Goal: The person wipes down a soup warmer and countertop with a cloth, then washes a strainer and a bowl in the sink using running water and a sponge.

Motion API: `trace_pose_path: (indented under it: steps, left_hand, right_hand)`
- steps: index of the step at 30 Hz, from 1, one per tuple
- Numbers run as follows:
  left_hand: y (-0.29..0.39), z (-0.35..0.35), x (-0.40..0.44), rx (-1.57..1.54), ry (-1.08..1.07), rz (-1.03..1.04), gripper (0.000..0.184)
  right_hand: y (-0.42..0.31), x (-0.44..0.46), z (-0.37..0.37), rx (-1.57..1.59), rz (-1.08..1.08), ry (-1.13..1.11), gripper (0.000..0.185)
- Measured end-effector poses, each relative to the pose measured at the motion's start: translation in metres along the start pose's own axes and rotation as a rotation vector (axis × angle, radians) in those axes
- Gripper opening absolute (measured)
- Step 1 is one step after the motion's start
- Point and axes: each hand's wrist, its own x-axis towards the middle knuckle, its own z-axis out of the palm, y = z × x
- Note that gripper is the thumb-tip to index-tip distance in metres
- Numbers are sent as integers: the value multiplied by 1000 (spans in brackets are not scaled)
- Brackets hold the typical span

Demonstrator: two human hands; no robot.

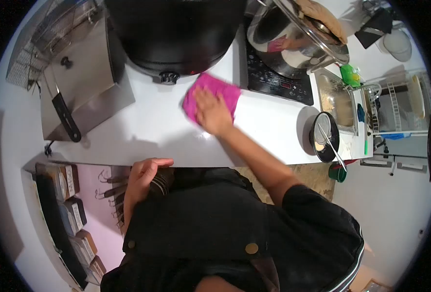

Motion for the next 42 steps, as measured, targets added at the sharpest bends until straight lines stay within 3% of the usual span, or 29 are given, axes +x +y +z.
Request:
trace_pose_path:
  steps: [4,8,10,15,19,22,25,26,27,28,29,30,31,33,35,38,39,40,42]
  left_hand:
    - [-1,6,20,47,-55,-16,43]
    - [9,5,27,110,-94,-10,37]
    - [16,6,24,186,-50,-61,32]
    - [-2,-1,16,221,-148,-42,28]
    - [-5,-7,-4,399,-275,25,30]
    - [-12,-19,-16,253,-320,40,30]
    - [-15,-24,-19,262,-255,50,29]
    - [-13,-24,-18,278,-161,28,30]
    - [-12,-24,-17,295,-65,1,31]
    - [-13,-33,-14,244,-33,9,31]
    - [-15,-36,-13,193,2,0,32]
    - [9,-22,-8,258,-2,150,34]
    - [33,-7,1,323,2,324,36]
    - [30,6,5,353,107,420,39]
    - [21,25,5,381,227,507,42]
    - [-6,75,8,175,371,344,43]
    - [-12,97,11,177,385,342,43]
    - [-17,118,16,141,371,284,41]
    - [-22,162,34,108,328,226,39]
  right_hand:
    - [-11,-34,-24,123,49,-33,58]
    - [42,34,1,77,379,229,58]
    - [72,79,0,21,482,170,61]
    - [113,135,5,102,623,258,60]
    - [98,118,11,209,655,378,59]
    - [36,64,3,-49,696,193,61]
    - [-55,22,-2,-136,540,-29,61]
    - [-88,11,25,-104,426,23,59]
    - [-121,1,4,16,247,-121,53]
    - [-150,-3,14,238,61,-123,49]
    - [-167,-15,22,444,-98,-59,50]
    - [-185,-26,29,644,-270,-26,50]
    - [-197,-33,68,625,-461,224,53]
    - [-157,-54,11,334,-490,-6,55]
    - [-98,-76,-17,351,-285,-232,54]
    - [22,-138,-33,342,65,-17,52]
    - [61,-157,-48,202,169,-112,53]
    - [96,-180,-42,38,253,-34,55]
    - [127,-209,-52,-13,294,-83,56]
